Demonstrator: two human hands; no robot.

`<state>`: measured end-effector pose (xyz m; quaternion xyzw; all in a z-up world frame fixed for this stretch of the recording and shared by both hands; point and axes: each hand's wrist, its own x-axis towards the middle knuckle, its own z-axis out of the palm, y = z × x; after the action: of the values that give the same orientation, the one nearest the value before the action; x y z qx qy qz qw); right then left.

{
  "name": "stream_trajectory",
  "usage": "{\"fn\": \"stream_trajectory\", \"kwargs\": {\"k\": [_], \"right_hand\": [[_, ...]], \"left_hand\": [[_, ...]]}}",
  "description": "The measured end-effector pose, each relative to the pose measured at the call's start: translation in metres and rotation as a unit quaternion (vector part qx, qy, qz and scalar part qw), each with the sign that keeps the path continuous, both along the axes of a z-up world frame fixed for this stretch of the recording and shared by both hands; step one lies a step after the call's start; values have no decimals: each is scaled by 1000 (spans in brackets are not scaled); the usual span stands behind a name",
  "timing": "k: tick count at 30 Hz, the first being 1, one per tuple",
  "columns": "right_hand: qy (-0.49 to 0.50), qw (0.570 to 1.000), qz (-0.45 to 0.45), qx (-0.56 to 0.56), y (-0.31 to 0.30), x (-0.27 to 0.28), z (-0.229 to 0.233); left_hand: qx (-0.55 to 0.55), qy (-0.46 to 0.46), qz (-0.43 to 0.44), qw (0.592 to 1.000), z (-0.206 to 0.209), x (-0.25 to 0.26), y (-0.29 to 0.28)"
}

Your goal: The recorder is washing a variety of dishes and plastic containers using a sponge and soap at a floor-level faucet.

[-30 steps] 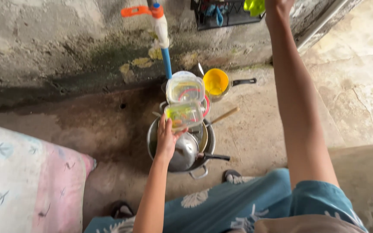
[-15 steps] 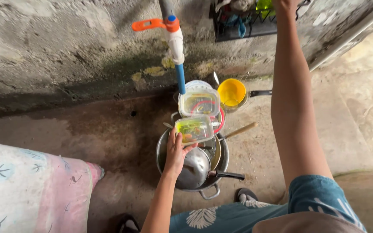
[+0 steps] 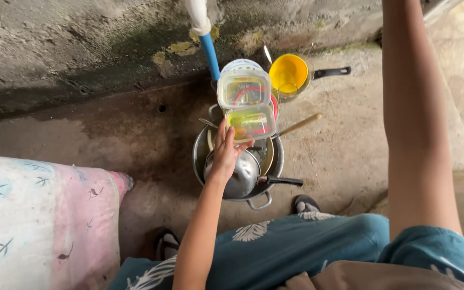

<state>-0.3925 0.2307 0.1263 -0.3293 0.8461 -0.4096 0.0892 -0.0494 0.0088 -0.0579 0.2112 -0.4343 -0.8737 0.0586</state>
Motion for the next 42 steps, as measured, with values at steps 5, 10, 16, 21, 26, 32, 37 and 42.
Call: {"fn": "stream_trajectory", "kwargs": {"k": [5, 10, 16, 21, 26, 32, 37, 42], "right_hand": [[14, 996, -7, 87, 34, 55, -90], [-160, 983, 1, 85, 31, 143, -124], [-345, 936, -56, -36, 48, 195, -135], [-306, 945, -116, -23, 74, 201, -169], [-310, 926, -204, -64, 116, 210, -235], [-260, 924, -279, -29, 166, 214, -331], [-286, 906, -311, -35, 193, 222, -412], [-341, 876, -340, -17, 208, 237, -454]], "left_hand": [[23, 14, -12, 1000, -6, -9, 16], [17, 1, -46, 999, -3, -17, 40], [29, -40, -58, 997, -39, -24, 76], [3, -48, -102, 994, -61, -35, 99], [-43, -158, -173, 971, -81, -45, 109], [-44, -120, -130, 983, -91, -36, 90], [-18, -101, -108, 989, -59, -29, 81], [-6, -79, -95, 992, -37, -20, 78]]}}
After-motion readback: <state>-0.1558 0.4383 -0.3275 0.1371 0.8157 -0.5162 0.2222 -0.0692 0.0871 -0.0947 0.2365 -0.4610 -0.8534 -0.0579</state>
